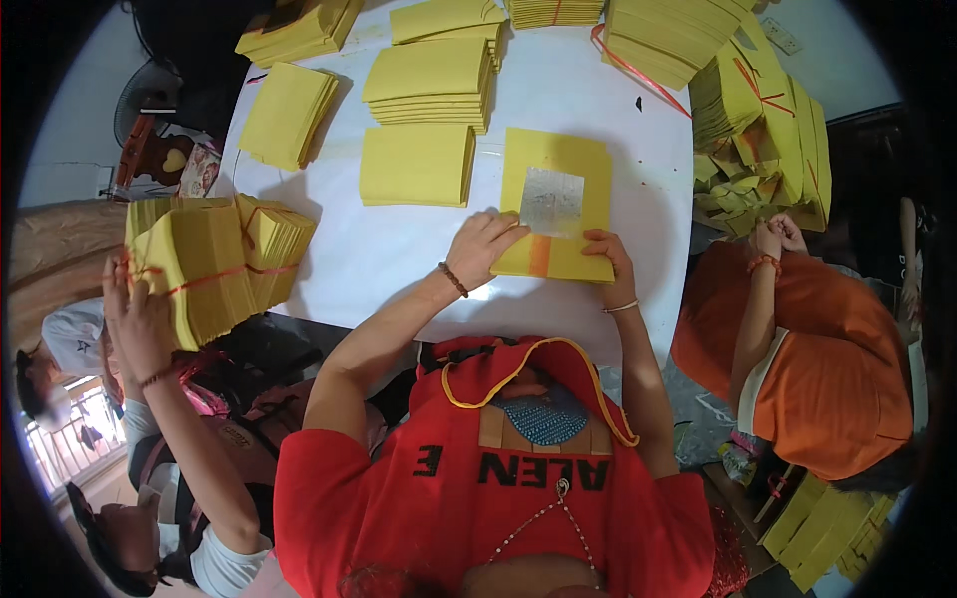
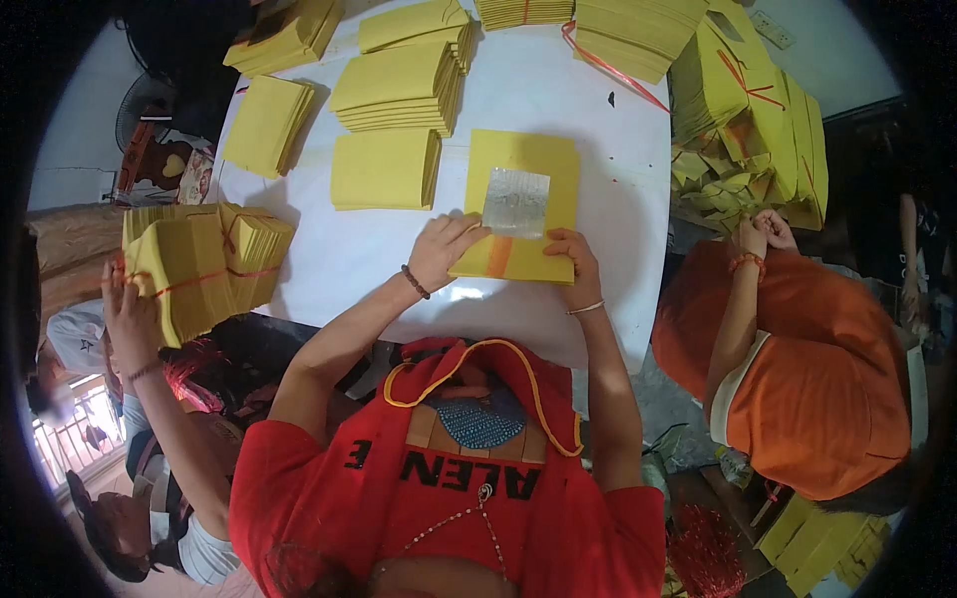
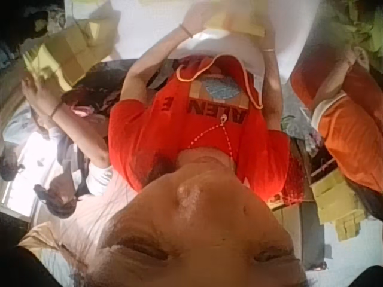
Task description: Folding and stacking yellow paper sheets at a workstation.
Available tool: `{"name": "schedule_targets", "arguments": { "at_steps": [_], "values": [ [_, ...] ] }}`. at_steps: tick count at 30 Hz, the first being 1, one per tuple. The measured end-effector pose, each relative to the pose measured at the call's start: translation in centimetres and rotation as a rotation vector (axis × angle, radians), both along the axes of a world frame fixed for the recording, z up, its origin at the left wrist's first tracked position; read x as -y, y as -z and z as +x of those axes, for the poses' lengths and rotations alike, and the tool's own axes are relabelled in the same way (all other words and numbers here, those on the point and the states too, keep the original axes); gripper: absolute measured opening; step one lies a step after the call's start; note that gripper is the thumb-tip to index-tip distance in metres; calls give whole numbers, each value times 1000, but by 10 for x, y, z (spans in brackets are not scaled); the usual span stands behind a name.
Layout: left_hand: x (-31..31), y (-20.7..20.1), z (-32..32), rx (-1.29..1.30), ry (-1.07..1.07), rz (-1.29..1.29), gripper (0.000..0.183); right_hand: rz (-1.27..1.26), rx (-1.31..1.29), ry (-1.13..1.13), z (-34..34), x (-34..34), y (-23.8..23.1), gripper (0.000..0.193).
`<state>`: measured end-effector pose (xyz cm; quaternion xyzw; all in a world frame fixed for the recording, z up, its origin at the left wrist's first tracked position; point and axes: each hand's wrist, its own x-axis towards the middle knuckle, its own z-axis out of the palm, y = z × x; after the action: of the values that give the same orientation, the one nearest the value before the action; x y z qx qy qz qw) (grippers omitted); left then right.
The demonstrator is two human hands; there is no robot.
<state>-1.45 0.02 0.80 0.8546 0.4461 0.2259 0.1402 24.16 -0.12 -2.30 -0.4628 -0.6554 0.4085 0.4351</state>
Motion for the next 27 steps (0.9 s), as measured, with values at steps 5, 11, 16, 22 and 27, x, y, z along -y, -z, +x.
{"name": "schedule_targets", "arguments": {
  "at_steps": [5,11,16,22,27],
  "values": [
    [-4,4,-9,35,105,113,36,-82,-99,-109,2,10,-13,17],
    [13,11,-17,148,186,-121,28,-222,-102,-98,7,25,-30,20],
    [15,13,-17,203,170,-110,28,325,509,-197,14,14,-50,25],
    [16,11,-17,256,159,-170,25,51,186,-321,8,11,-34,25],
    [13,10,-17,293,152,-225,22,-186,188,-283,11,8,-21,22]
  ]
}}
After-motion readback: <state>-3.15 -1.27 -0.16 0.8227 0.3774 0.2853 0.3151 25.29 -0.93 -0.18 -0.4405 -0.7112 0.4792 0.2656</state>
